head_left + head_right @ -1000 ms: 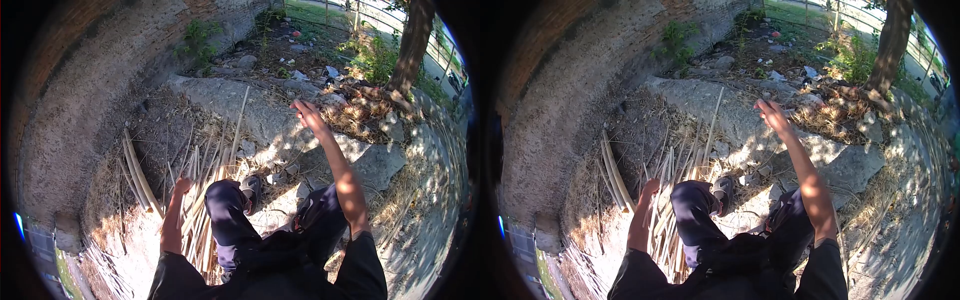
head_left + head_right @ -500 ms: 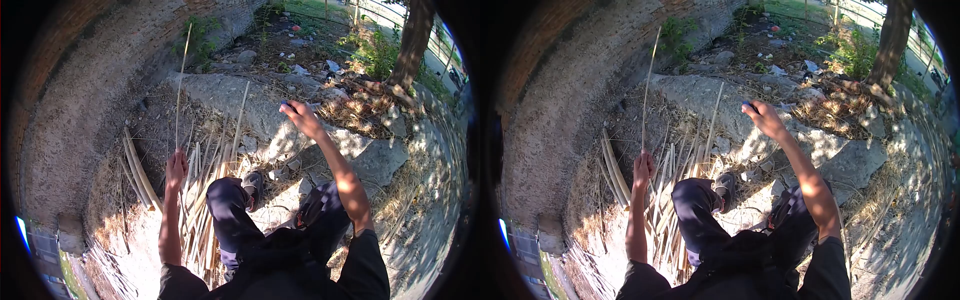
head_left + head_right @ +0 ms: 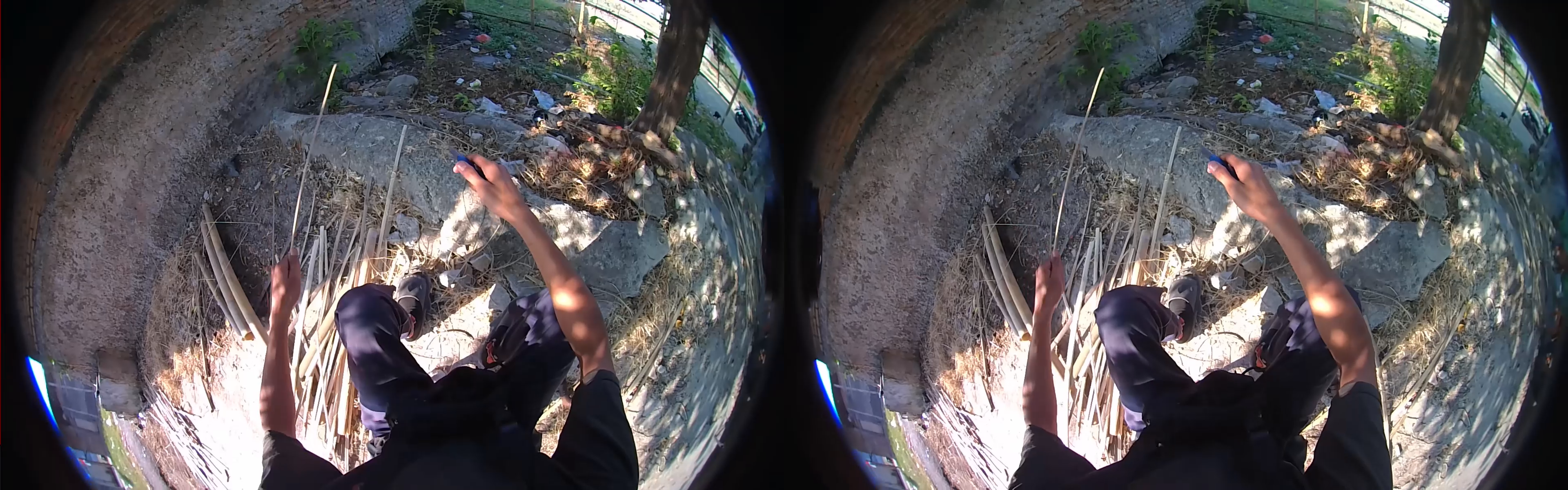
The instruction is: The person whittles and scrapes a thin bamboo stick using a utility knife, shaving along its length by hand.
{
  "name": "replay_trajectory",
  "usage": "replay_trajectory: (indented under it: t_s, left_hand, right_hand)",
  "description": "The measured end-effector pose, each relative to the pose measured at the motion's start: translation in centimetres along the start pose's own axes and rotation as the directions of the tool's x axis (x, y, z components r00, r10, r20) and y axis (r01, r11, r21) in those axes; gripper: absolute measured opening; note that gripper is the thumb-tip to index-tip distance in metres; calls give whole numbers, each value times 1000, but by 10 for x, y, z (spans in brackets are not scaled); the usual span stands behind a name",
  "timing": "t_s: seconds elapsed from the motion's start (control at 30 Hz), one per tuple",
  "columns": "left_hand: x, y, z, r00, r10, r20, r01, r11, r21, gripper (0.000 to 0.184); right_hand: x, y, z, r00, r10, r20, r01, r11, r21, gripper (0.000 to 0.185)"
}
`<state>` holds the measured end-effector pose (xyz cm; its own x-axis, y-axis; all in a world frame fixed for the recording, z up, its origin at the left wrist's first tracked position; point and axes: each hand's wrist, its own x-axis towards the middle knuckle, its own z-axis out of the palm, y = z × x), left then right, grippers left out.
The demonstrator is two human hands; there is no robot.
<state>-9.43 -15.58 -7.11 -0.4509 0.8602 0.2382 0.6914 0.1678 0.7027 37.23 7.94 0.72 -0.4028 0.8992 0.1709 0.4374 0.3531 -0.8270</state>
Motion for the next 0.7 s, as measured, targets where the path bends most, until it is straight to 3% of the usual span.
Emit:
replay_trajectory:
  t_s: [0.07, 0.13, 0.2, 0.33, 0.37, 0.4, 0.47, 0.53, 0.63, 0.7]
  left_hand:
    - [-2, 55, 11, 989, 0, 145, 21, 989, -149, 54]
    - [-18, 125, 22, 936, -135, 326, 274, 860, -431, 57]
    - [-31, 169, 36, 896, -102, 432, 371, 706, -603, 50]
    - [-57, 204, 68, 778, 98, 621, 516, 465, -720, 49]
    - [-65, 210, 76, 752, 84, 653, 572, 408, -712, 48]
    - [-73, 217, 80, 725, 71, 685, 625, 350, -697, 48]
    - [-80, 212, 86, 637, 232, 735, 645, 362, -673, 43]
    - [-84, 208, 93, 558, 273, 784, 713, 326, -621, 42]
    - [-89, 212, 98, 559, 244, 792, 737, 291, -610, 41]
    - [-92, 219, 96, 593, 206, 778, 717, 304, -627, 39]
  right_hand:
    - [-1, -1, 7, 984, -86, -154, 94, 994, 48, 46]
    - [-6, -11, 7, 966, -169, -198, 171, 985, -8, 41]
    - [-15, -25, 7, 910, -335, -246, 347, 938, 7, 35]
    - [-31, -34, 31, 823, -546, -159, 539, 838, -85, 29]
    - [-36, -37, 37, 821, -561, -105, 555, 828, -78, 27]
    - [-42, -42, 38, 853, -522, -14, 521, 852, -56, 29]
    - [-50, -49, 47, 866, -500, 11, 494, 858, 138, 34]
    - [-57, -59, 50, 872, -489, -41, 484, 843, 235, 35]
    - [-59, -63, 54, 972, -221, 75, 163, 874, 458, 36]
    - [-52, -50, 60, 974, -211, 88, 141, 858, 495, 35]
